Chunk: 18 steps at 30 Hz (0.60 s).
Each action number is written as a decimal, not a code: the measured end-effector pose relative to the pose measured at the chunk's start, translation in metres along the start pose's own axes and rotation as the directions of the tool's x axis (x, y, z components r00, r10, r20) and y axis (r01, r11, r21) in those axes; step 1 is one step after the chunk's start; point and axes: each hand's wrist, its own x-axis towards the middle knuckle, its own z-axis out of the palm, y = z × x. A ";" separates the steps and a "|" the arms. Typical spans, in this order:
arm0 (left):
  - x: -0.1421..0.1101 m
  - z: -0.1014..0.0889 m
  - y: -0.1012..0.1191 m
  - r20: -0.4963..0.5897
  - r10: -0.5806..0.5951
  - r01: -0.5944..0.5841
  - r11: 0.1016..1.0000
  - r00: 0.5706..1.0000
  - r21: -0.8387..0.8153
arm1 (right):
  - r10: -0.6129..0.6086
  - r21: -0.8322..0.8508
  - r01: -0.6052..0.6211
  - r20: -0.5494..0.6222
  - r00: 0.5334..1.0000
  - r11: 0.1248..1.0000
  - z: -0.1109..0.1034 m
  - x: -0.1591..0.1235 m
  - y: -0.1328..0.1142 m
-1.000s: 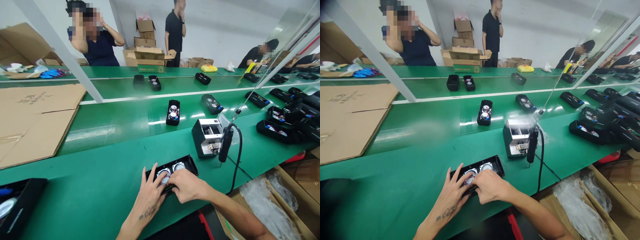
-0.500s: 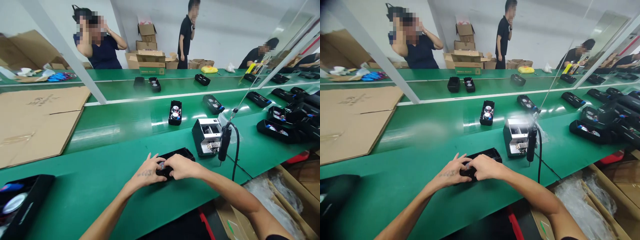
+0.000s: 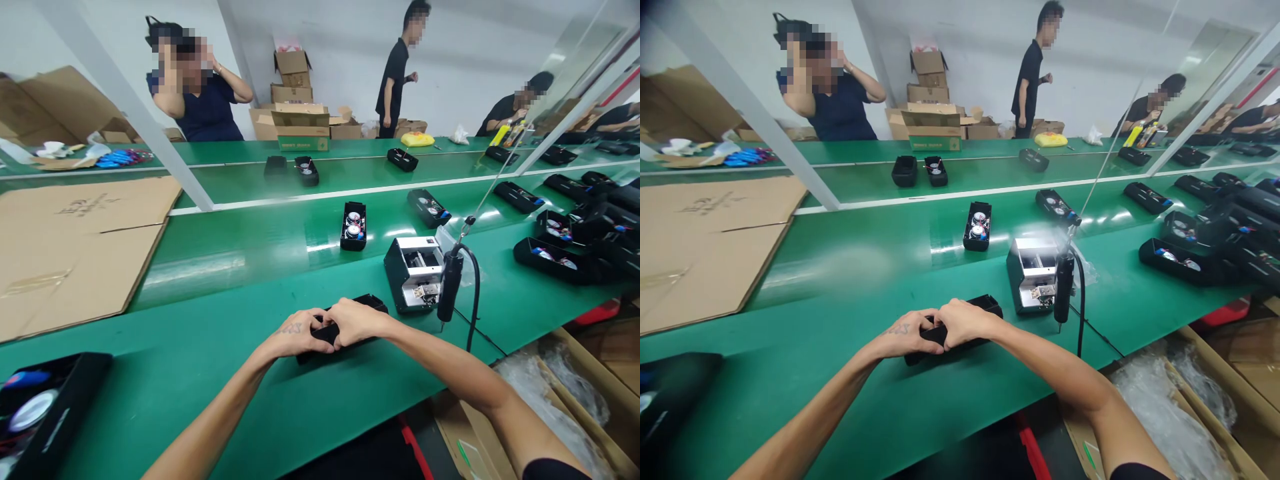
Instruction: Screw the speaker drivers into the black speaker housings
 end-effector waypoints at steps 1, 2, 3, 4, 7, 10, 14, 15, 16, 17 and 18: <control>0.001 0.000 -0.001 0.000 0.003 -0.003 1.000 1.000 -0.009 | -0.010 -0.018 0.010 -0.002 1.000 1.000 -0.001 0.001 -0.001; 0.001 0.000 -0.001 0.002 0.007 -0.007 1.000 1.000 -0.017 | -0.019 -0.038 0.019 -0.008 1.000 0.999 -0.001 0.001 -0.002; 0.001 0.000 -0.002 0.004 0.012 -0.012 1.000 1.000 -0.025 | -0.020 -0.060 0.019 -0.015 1.000 0.998 -0.001 0.002 -0.003; 0.001 -0.001 -0.002 0.006 0.016 -0.015 0.999 1.000 -0.032 | -0.015 -0.082 0.013 -0.022 1.000 0.997 0.000 0.002 -0.003; 0.001 -0.001 -0.002 0.006 0.019 -0.018 0.999 1.000 -0.045 | -0.010 -0.128 0.004 -0.047 0.999 0.992 0.005 0.001 -0.002; -0.001 0.001 -0.003 0.002 0.024 -0.024 0.999 1.000 -0.043 | -0.036 -0.158 0.023 -0.078 0.996 0.987 0.015 -0.001 0.000; -0.004 0.006 -0.006 -0.004 0.041 -0.041 0.999 0.999 -0.023 | -0.075 -0.193 0.048 -0.132 0.988 0.980 0.025 -0.005 0.002; -0.004 0.007 -0.006 -0.008 0.043 -0.044 0.999 0.999 -0.017 | -0.078 -0.199 0.050 -0.134 0.988 0.979 0.026 -0.005 0.002; -0.004 0.008 -0.006 -0.011 0.045 -0.045 0.999 0.999 -0.010 | -0.077 -0.203 0.050 -0.128 0.989 0.978 0.025 -0.006 0.002; -0.004 0.008 -0.006 -0.015 0.046 -0.046 0.999 0.999 -0.003 | -0.075 -0.206 0.050 -0.116 0.990 0.977 0.023 -0.006 0.001; -0.004 0.007 -0.006 -0.018 0.048 -0.048 0.999 0.999 0.003 | -0.074 -0.210 0.050 -0.104 0.992 0.976 0.021 -0.006 0.000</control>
